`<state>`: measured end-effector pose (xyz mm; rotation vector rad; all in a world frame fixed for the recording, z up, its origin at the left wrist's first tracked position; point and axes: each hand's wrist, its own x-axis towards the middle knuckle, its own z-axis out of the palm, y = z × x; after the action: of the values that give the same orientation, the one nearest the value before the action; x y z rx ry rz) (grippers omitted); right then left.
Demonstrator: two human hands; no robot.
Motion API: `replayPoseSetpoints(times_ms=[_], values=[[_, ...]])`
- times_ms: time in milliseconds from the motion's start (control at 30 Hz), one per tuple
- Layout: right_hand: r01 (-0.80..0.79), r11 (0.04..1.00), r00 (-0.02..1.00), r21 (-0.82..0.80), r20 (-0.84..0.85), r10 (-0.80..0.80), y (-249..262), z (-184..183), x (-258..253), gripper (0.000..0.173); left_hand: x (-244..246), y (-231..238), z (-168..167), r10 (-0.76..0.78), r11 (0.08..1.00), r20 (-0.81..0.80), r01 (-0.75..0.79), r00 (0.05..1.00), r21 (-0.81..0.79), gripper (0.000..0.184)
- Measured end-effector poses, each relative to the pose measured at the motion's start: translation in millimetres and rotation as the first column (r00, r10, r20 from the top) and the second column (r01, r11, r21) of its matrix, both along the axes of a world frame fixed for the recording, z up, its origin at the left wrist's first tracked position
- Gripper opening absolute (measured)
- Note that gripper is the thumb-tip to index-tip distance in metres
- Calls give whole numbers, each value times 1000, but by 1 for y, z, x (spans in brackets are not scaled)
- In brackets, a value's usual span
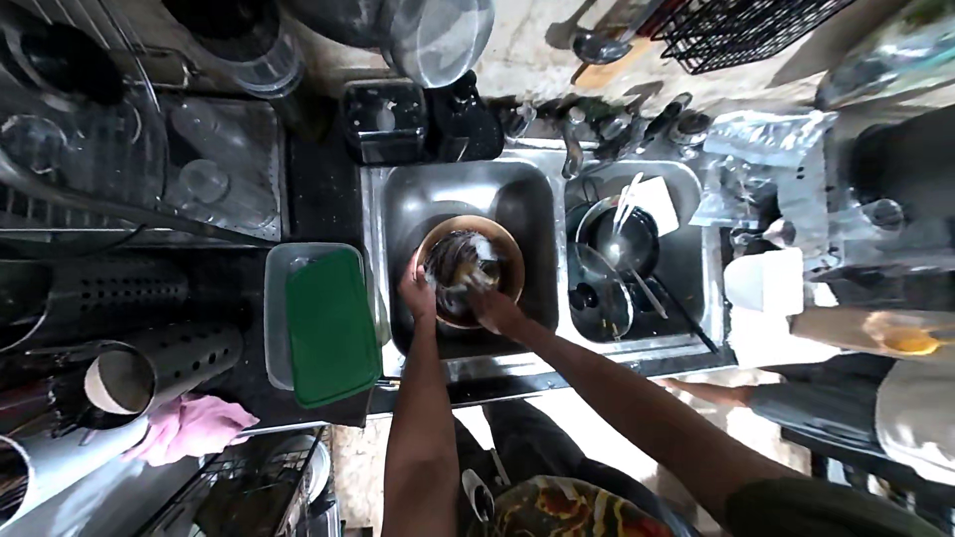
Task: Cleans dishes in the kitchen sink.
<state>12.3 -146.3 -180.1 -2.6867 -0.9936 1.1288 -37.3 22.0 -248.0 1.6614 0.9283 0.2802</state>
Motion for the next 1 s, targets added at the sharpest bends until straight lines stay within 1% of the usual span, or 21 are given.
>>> replayPoseSetpoints(times_ms=[67, 133, 200, 233, 300, 333, 367, 433, 467, 533, 567, 600, 633, 700, 733, 800, 833, 867, 900, 933, 1000], values=[[112, 993, 991, 32, 65, -114, 11, -14, 25, 53, 5, 2, 0, 16, 1000, -9, -16, 1000, -9, 38], [196, 977, 975, 86, 95, -203, 24, -27, 28, 60, 3, 0, 0, 19, 1000, -27, -19, 999, -1, 39], [142, 986, 990, 85, 6, -143, 23, -16, 9, 56, 1, 0, -2, 15, 1000, -5, -15, 1000, 26, 38], [94, 994, 995, 46, -25, -93, 19, -5, 2, 54, 3, 1, -3, 12, 999, 15, -13, 1000, 36, 38], [68, 996, 996, -50, -52, -71, 7, 10, -2, 51, 3, -2, -1, 22, 1000, 28, -22, 999, 5, 37], [94, 995, 995, -43, -29, -95, 4, 7, 1, 50, 0, -3, 1, 27, 999, 23, -27, 999, -18, 38], [138, 990, 990, 0, 19, -138, 7, -1, 10, 51, 1, -3, 2, 37, 999, 27, -36, 999, -31, 38], [224, 970, 967, 91, 100, -233, 23, -24, 26, 58, 4, -2, 0, 39, 999, 14, -39, 999, -31, 38], [218, 969, 969, 113, 91, -229, 31, -27, 23, 59, 1, -2, 0, 30, 999, -13, -30, 999, -18, 39], [122, 986, 992, 118, 0, -123, 36, -13, -2, 51, 1, -1, -1, 19, 1000, -41, -18, 999, 14, 39], [60, 995, 997, 78, -62, -55, 31, -5, -13, 52, 4, 0, -2, 27, 1000, -28, -27, 999, 11, 38], [34, 999, 992, 28, -122, -31, 20, 2, -22, 53, 5, 0, -3, 36, 999, -10, -36, 999, -2, 37], [33, 999, 990, -15, -133, -35, 8, 8, -27, 53, 5, -1, -3, 44, 999, 18, -44, 999, -15, 37], [84, 992, 992, -90, -85, -92, -2, 14, -15, 51, 5, -1, -6, 68, 997, 81, -66, 994, -29, 36], [142, 985, 988, -97, -43, -147, 1, 12, -4, 52, 4, -2, -8, 72, 997, 99, -69, 992, -33, 36], [258, 966, 966, -18, 30, -257, 14, -3, 22, 57, 4, -2, -7, 64, 998, 97, -61, 993, -35, 36], [275, 960, 958, 55, 65, -278, 22, -14, 33, 59, 4, -2, -6, 59, 998, 89, -57, 994, -27, 37], [245, 962, 962, 125, 92, -257, 31, -23, 38, 58, 5, -1, -6, 54, 998, 81, -53, 995, -19, 37], [182, 970, 976, 159, 89, -198, 37, -30, 37, 56, 5, -1, -6, 50, 999, 70, -50, 996, -8, 37], [115, 979, 990, 169, 58, -126, 40, -30, 30, 51, 5, -1, -6, 48, 999, 64, -48, 997, 6, 37], [26, 992, 998, 120, -57, -19, 36, -14, 6, 51, 5, -1, -5, 48, 999, 59, -49, 997, 12, 37]])
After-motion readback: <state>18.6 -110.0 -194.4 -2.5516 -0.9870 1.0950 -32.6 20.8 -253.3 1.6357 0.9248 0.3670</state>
